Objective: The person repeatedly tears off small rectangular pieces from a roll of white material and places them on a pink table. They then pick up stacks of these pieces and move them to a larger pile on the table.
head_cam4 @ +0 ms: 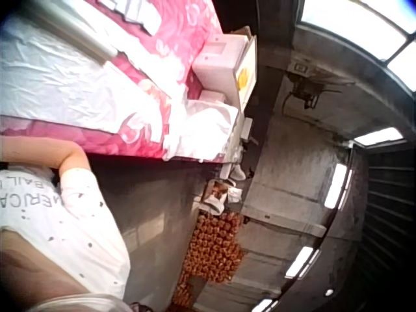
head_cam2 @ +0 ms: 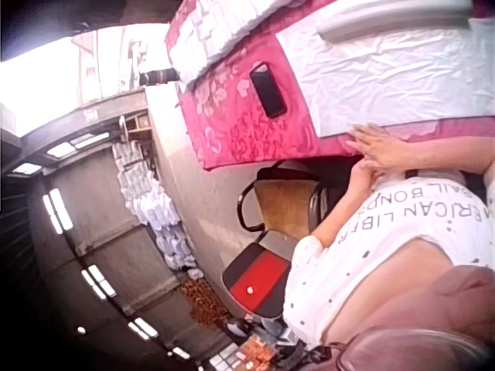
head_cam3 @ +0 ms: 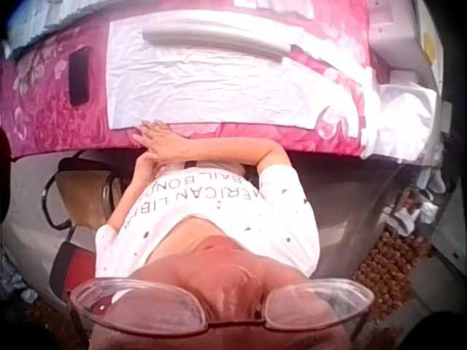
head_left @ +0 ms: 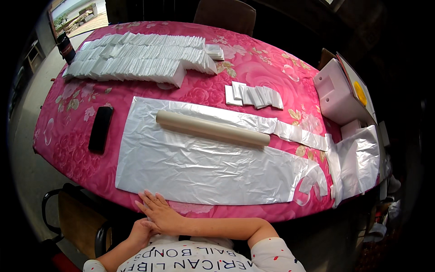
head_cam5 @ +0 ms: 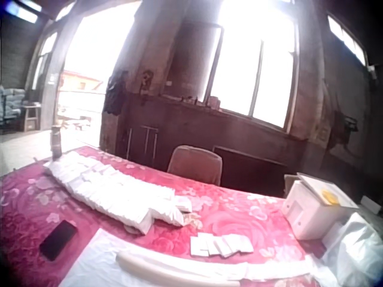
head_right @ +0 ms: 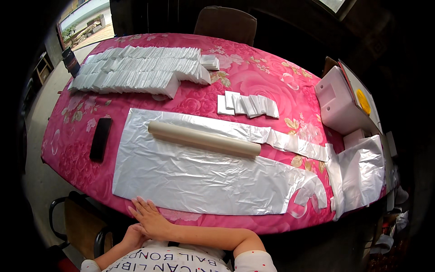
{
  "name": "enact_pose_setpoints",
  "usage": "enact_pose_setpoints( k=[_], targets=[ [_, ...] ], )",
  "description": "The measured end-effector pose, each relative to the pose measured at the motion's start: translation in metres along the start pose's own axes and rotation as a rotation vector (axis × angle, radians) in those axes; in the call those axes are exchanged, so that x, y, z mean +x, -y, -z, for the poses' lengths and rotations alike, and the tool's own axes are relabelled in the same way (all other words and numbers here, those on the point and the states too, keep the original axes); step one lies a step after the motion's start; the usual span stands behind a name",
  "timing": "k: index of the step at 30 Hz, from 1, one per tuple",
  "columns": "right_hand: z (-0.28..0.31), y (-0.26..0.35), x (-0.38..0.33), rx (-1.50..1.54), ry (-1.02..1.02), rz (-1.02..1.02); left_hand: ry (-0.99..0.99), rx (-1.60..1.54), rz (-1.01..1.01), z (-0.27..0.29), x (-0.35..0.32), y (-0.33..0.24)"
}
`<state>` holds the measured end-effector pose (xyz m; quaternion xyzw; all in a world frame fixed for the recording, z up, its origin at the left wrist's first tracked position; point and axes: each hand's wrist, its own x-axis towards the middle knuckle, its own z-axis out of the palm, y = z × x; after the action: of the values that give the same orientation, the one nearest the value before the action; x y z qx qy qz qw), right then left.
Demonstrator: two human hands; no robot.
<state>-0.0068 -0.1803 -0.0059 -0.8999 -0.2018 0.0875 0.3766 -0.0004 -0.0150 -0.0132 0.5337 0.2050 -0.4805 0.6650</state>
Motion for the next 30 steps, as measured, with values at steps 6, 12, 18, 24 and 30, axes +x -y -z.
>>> enact_pose_setpoints(
  k=[6, 12, 18, 24, 30],
  targets=[
    [0.036, 0.003, -0.009, -0.080, 0.013, 0.198, -0.011, 0.910, -0.178, -0.016, -0.015, -0.033],
    [0.109, -0.040, -0.030, -0.026, -0.097, 0.212, 0.169, 1.047, -0.581, -0.039, -0.013, -0.059],
    [0.242, -0.159, -0.074, 0.150, -0.952, -0.226, 0.137, 0.833, -0.580, -0.052, -0.001, -0.063],
    [0.347, -0.305, -0.125, 0.246, -1.412, -0.581, 0.181, 0.743, -0.505, -0.059, 0.009, -0.055],
    [0.341, -0.353, -0.138, -0.379, -1.256, -1.075, 0.163, 0.664, -0.438, -0.058, 0.009, -0.052]
  ],
)
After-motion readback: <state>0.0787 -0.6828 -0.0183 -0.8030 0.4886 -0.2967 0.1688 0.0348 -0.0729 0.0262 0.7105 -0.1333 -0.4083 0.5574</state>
